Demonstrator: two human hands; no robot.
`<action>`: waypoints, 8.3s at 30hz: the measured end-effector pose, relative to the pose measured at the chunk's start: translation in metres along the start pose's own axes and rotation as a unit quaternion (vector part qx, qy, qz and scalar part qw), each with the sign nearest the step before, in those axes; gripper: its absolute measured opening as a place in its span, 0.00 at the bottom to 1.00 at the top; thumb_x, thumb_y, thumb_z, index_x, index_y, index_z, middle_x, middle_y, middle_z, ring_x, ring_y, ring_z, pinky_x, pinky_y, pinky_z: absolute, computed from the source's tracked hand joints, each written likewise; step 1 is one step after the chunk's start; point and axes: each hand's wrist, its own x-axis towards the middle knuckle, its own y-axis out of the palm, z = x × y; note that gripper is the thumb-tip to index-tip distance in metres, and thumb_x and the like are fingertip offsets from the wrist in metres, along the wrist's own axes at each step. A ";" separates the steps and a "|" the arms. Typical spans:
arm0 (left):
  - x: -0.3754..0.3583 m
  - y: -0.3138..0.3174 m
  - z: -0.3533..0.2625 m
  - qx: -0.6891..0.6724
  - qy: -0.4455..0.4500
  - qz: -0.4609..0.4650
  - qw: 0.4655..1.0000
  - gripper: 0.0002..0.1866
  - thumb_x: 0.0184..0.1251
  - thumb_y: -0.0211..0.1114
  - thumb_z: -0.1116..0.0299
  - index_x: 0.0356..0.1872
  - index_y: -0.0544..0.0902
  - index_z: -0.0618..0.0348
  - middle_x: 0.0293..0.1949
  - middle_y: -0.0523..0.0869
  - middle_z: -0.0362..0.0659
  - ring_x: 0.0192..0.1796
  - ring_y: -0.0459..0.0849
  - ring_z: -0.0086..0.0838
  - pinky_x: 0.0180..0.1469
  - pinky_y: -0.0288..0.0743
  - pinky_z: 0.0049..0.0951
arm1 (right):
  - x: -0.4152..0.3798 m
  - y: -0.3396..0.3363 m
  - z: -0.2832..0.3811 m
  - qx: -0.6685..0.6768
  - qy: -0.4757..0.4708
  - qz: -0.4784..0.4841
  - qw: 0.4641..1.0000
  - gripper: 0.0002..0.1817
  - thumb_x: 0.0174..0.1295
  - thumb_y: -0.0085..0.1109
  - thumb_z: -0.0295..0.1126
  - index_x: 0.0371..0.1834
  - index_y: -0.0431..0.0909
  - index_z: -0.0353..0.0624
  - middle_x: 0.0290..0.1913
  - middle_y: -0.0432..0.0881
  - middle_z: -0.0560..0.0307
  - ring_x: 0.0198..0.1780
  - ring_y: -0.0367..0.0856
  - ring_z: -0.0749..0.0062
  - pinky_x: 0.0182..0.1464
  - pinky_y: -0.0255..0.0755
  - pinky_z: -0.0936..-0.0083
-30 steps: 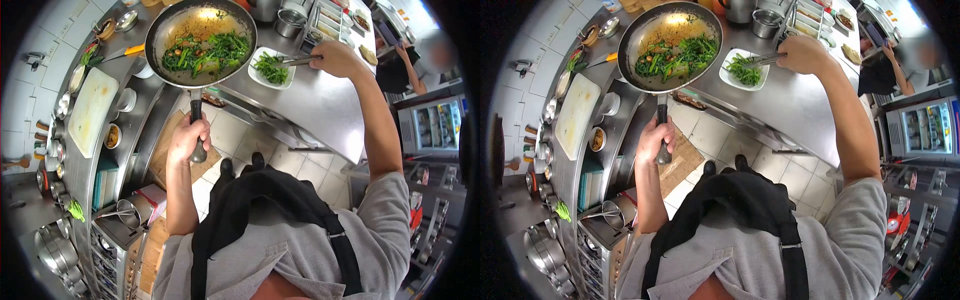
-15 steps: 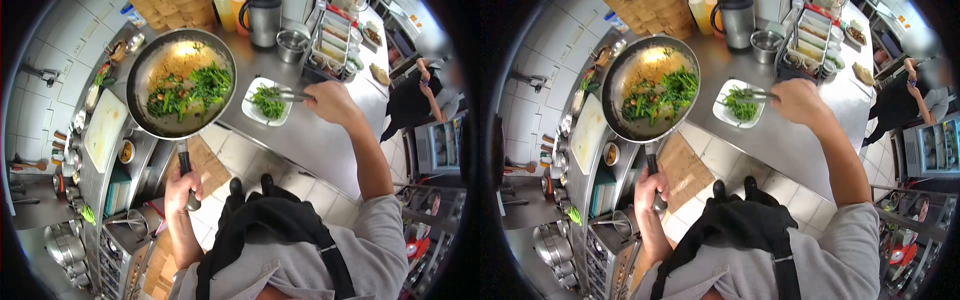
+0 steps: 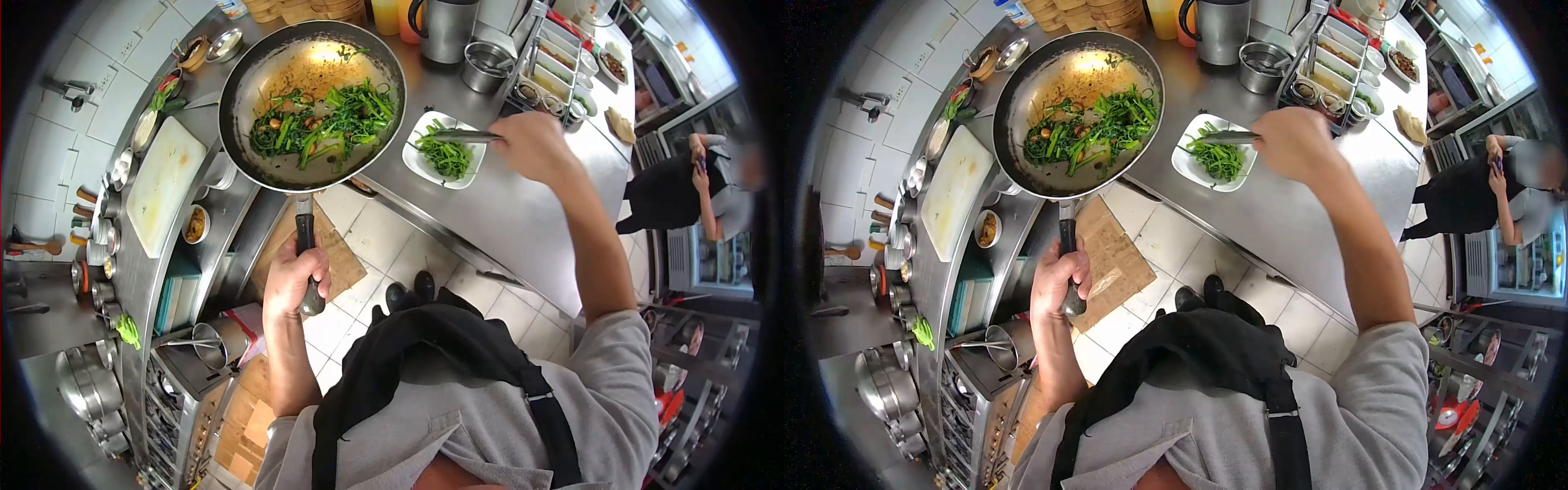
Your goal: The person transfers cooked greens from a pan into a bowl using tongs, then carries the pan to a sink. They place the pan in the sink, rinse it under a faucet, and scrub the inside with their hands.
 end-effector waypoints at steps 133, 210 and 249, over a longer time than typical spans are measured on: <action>0.007 -0.007 0.019 0.005 0.021 0.116 0.993 0.08 0.62 0.60 0.73 0.36 0.69 0.60 0.19 0.73 0.37 0.15 0.74 0.25 0.20 0.71 0.26 | 0.091 -0.049 0.160 -0.089 -0.150 0.048 0.984 0.09 0.61 0.63 0.38 0.38 0.86 0.48 0.33 0.86 0.51 0.41 0.86 0.52 0.44 0.77 0.55; 0.004 0.007 0.025 0.000 0.006 0.122 0.993 0.07 0.61 0.59 0.73 0.37 0.70 0.60 0.20 0.74 0.37 0.15 0.74 0.24 0.19 0.70 0.26 | 0.102 -0.046 0.122 0.020 -0.054 -0.004 0.998 0.15 0.65 0.58 0.44 0.47 0.85 0.50 0.37 0.87 0.53 0.41 0.87 0.57 0.44 0.78 0.57; 0.011 0.003 0.045 0.031 0.022 0.063 0.997 0.06 0.62 0.59 0.73 0.36 0.71 0.60 0.20 0.75 0.38 0.15 0.75 0.24 0.19 0.70 0.25 | 0.063 -0.022 0.132 -0.076 -0.036 0.084 0.993 0.13 0.61 0.59 0.42 0.40 0.87 0.48 0.37 0.87 0.48 0.44 0.86 0.51 0.47 0.78 0.54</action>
